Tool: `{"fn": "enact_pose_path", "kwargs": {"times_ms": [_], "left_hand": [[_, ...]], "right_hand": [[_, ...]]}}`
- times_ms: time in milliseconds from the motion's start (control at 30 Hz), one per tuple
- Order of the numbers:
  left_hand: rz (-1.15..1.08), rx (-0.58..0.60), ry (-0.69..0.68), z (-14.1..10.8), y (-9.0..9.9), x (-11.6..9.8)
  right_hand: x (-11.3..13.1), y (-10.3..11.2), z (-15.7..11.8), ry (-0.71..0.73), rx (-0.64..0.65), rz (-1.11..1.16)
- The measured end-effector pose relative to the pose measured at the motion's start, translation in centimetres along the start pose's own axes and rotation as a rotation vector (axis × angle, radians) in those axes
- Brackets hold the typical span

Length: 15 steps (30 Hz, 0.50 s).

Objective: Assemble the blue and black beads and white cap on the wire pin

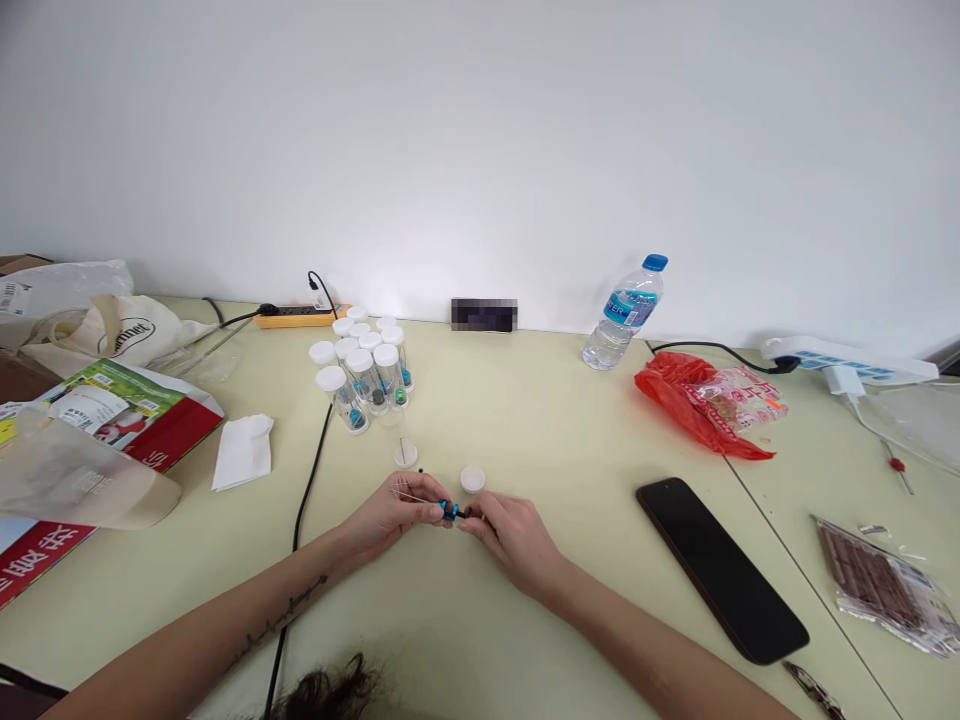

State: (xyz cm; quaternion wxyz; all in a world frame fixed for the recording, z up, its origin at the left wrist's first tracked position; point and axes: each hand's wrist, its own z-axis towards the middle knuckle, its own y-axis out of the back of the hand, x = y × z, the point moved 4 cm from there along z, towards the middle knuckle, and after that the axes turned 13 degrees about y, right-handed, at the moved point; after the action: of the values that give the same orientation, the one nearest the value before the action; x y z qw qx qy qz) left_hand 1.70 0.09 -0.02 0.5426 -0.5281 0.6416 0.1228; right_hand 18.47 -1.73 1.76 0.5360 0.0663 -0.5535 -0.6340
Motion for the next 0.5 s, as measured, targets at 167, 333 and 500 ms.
{"fn": "enact_pose_path", "kwargs": {"times_ms": [167,333,500], "left_hand": [[-0.001,0.002,-0.01,-0.04,-0.08,-0.17],[-0.004,0.023,-0.014,-0.09,-0.14,-0.15],[0.005,0.006,-0.012,-0.06,-0.08,-0.11]], "right_hand": [[-0.09,0.06,-0.08,-0.031,-0.035,-0.005],[-0.06,-0.03,-0.02,-0.018,-0.008,0.005],[-0.18,0.05,-0.06,-0.051,-0.022,0.002]]}}
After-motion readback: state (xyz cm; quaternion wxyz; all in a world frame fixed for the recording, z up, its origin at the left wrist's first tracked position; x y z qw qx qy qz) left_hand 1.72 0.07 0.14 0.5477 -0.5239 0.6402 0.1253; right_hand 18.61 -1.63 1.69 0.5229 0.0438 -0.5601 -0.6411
